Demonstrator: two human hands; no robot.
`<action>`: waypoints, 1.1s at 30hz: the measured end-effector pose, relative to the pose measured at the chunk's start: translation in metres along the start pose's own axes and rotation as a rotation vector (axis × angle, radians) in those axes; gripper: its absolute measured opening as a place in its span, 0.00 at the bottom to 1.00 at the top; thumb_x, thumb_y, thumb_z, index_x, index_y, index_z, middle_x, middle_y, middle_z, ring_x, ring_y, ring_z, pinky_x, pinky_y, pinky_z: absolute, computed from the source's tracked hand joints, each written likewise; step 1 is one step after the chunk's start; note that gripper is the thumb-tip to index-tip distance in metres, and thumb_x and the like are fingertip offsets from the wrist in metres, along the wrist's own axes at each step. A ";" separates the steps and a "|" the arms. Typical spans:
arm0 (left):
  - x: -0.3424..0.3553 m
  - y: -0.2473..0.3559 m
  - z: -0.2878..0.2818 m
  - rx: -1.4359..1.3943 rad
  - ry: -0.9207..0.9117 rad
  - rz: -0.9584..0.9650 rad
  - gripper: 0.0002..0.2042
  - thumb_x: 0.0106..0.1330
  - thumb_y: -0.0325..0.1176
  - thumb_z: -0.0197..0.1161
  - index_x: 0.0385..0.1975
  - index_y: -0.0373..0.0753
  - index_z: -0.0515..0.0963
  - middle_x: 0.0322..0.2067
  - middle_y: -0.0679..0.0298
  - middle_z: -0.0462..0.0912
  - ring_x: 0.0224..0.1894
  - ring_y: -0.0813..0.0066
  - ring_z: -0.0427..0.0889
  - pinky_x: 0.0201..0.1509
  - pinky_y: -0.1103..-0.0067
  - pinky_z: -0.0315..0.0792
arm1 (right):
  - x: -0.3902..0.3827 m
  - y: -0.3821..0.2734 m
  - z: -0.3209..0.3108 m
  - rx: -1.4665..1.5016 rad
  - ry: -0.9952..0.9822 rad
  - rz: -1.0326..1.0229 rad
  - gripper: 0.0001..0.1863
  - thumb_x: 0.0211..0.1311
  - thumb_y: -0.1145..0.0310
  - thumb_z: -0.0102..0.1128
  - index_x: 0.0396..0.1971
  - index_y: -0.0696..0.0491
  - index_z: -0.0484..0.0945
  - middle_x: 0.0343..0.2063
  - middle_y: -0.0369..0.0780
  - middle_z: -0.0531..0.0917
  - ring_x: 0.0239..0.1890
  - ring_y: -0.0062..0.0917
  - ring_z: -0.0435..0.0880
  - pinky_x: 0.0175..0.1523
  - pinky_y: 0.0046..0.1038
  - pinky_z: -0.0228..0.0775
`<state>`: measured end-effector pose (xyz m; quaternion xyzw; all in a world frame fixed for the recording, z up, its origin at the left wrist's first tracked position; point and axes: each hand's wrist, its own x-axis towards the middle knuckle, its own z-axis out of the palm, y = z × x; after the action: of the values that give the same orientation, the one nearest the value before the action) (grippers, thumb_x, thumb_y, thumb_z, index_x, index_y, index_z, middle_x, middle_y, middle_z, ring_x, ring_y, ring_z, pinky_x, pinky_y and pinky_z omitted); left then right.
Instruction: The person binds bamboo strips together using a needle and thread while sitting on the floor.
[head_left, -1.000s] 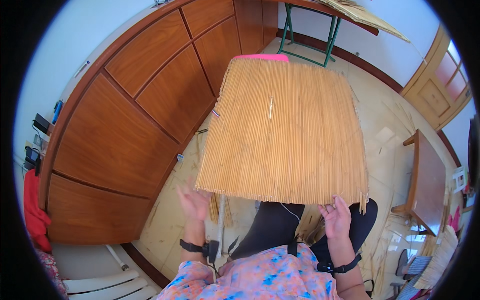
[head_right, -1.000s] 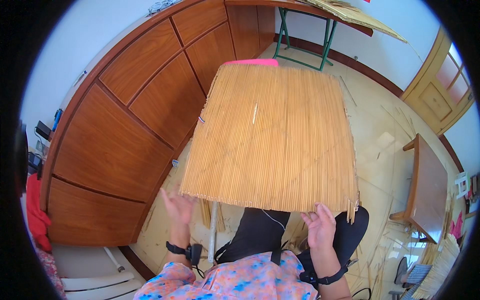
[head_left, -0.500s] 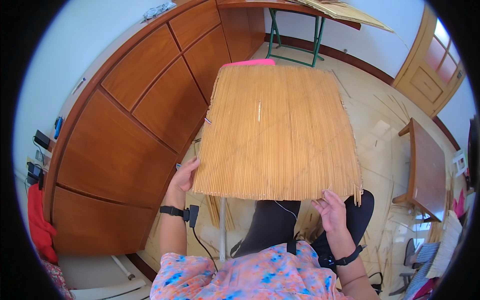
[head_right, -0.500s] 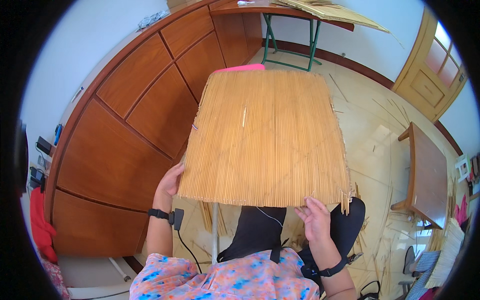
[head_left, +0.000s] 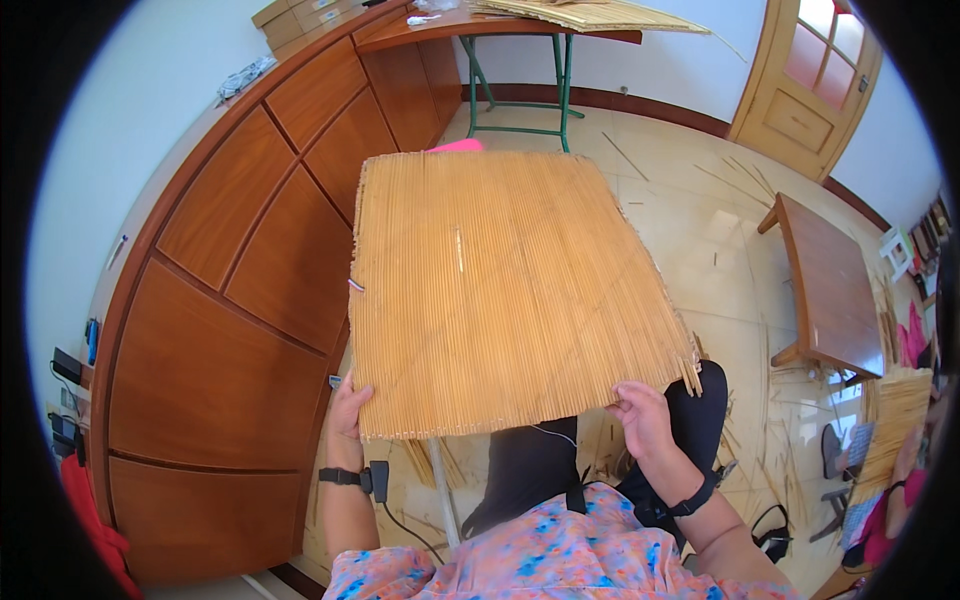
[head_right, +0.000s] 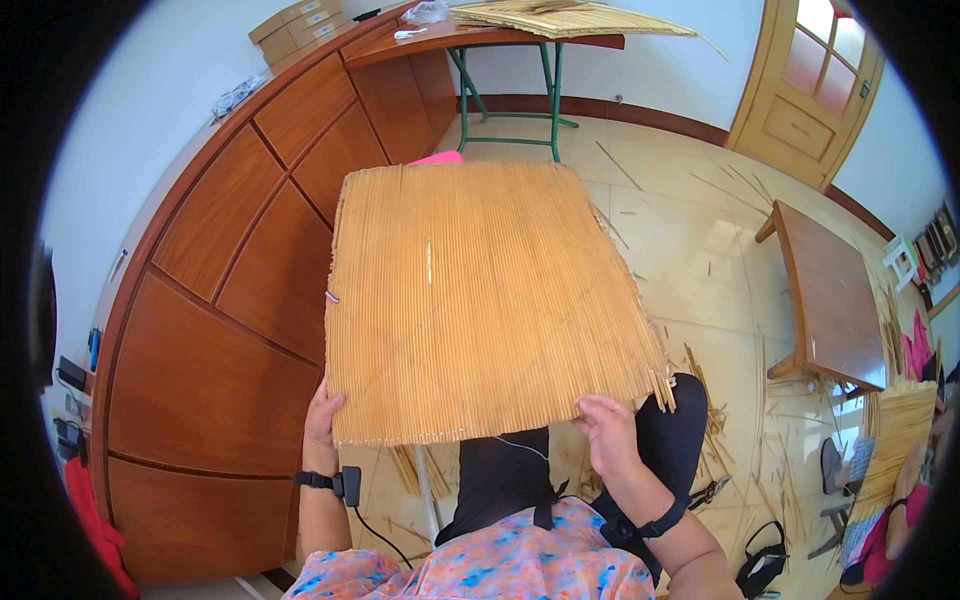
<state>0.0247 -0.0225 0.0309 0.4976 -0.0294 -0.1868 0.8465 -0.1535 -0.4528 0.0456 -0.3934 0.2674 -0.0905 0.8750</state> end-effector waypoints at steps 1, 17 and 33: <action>-0.003 -0.002 -0.001 -0.001 0.011 0.026 0.33 0.59 0.22 0.61 0.65 0.30 0.57 0.57 0.52 0.73 0.55 0.60 0.77 0.57 0.68 0.75 | -0.003 0.002 -0.001 0.002 0.006 -0.002 0.07 0.59 0.76 0.58 0.36 0.60 0.79 0.36 0.41 0.83 0.39 0.28 0.82 0.49 0.35 0.73; -0.028 -0.011 -0.030 -0.018 0.093 -0.038 0.33 0.60 0.29 0.62 0.66 0.31 0.57 0.58 0.53 0.71 0.56 0.61 0.76 0.59 0.69 0.73 | -0.017 0.001 0.019 -0.079 -0.147 0.125 0.06 0.62 0.75 0.58 0.36 0.61 0.80 0.35 0.40 0.82 0.40 0.25 0.81 0.50 0.30 0.74; -0.054 0.019 0.003 0.480 0.382 -0.058 0.22 0.70 0.29 0.54 0.62 0.31 0.63 0.54 0.57 0.75 0.52 0.68 0.77 0.54 0.76 0.74 | -0.031 -0.016 0.017 -0.541 -0.258 0.204 0.11 0.64 0.69 0.61 0.40 0.60 0.82 0.31 0.38 0.85 0.36 0.19 0.82 0.43 0.20 0.73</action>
<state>-0.0205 0.0014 0.0557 0.7102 0.1014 -0.1016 0.6892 -0.1695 -0.4416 0.0793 -0.5912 0.2069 0.1229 0.7698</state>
